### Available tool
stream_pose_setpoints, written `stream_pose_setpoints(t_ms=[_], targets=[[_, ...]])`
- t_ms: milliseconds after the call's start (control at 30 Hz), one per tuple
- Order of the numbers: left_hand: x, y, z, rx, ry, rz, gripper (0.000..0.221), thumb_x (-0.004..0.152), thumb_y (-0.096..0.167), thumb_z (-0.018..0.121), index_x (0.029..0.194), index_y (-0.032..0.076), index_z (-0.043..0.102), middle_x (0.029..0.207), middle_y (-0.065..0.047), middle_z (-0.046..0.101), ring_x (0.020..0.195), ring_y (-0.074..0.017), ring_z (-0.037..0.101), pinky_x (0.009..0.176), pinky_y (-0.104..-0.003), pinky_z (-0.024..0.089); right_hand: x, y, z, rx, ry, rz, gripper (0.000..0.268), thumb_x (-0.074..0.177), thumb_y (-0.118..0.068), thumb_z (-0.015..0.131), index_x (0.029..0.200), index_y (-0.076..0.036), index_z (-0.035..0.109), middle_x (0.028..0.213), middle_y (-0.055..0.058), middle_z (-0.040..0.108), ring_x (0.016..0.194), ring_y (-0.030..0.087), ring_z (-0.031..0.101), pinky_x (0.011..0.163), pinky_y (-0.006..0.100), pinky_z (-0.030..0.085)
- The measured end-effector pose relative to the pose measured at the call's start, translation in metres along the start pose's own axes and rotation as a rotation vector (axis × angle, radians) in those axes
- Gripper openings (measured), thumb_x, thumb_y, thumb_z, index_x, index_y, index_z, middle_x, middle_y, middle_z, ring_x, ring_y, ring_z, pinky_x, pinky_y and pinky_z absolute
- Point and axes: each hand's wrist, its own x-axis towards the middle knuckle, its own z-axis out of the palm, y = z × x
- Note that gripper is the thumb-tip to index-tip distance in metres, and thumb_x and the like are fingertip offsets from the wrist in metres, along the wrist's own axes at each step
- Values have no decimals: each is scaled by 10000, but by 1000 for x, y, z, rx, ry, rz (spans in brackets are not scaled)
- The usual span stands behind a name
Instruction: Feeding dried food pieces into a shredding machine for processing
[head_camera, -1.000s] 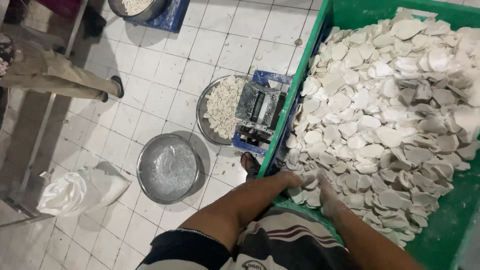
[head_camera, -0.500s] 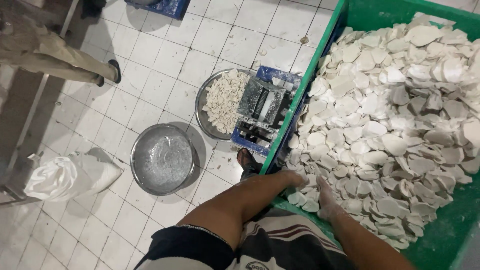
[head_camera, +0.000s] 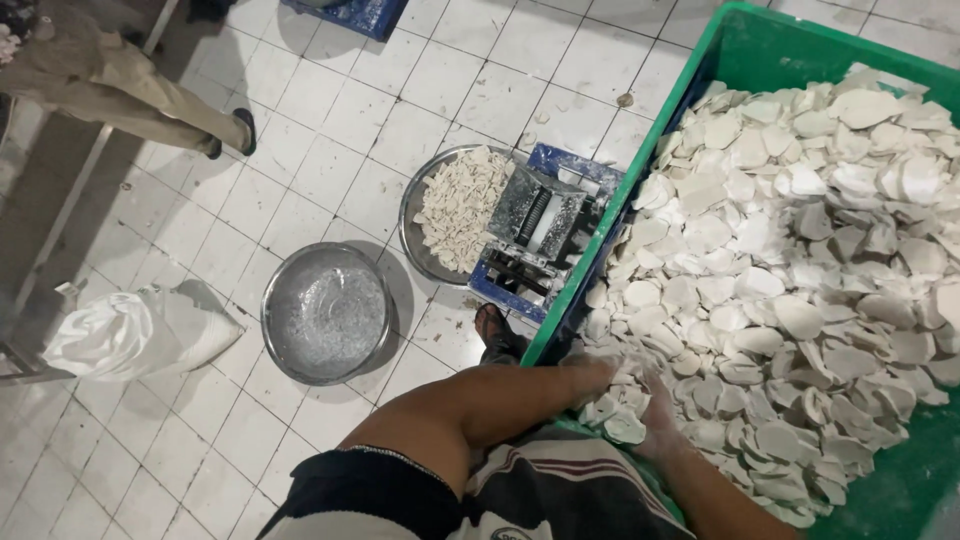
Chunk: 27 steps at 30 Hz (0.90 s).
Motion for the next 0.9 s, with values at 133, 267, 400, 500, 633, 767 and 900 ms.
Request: stream_pose_setpoints(t_ms=[133,267,400,500,633,767,900], targets=[[-64,16,-11,-355,110,-88,478,941,490,649,1043,36,755,956,-81,748,731,-190,662,567,-334,546,-28,4,25,119,-183,-66,604,1018,-524,417,1370,-68,597,1260,132,687,1066,304,657,963,457,517],[-154,70,-56,-389,200,77,367,952,333,664,1174,45,615,1100,-102,695,942,-224,692,887,-339,590,-41,15,35,175,-230,-342,466,1043,-434,528,1333,-86,633,1221,95,711,1039,253,679,913,382,542],[-96,51,-17,-215,494,256,566,850,422,777,1163,-18,605,912,-171,700,731,-328,669,648,-421,578,33,-19,-23,54,202,-395,868,887,-703,684,1581,-302,352,1663,113,304,1449,421,403,1222,599,355],[-65,54,5,-641,467,344,514,830,182,803,1249,20,553,1080,-94,669,896,-202,656,797,-283,591,69,-43,-71,343,-276,-394,326,969,-416,750,952,-98,683,1026,111,754,992,309,726,880,490,615],[-68,85,-9,-428,357,281,710,923,459,660,1392,-25,434,1238,-200,618,1087,-330,626,997,-390,515,3,-40,11,97,-291,-625,518,983,-481,668,1136,15,666,1215,224,687,1222,330,645,1110,511,507],[87,54,34,1095,631,856,200,919,227,578,901,266,774,741,-45,732,896,-347,739,884,-788,342,-28,-40,46,240,-425,-563,496,955,-449,650,1254,-55,686,1298,180,700,1185,340,665,1064,492,515],[-10,83,-11,-524,454,223,714,802,512,733,1317,39,595,1175,-192,685,1031,-352,657,967,-413,511,-85,-25,110,230,-428,-652,504,1025,-365,504,1409,-59,618,1339,123,689,1176,284,660,1058,399,508]])
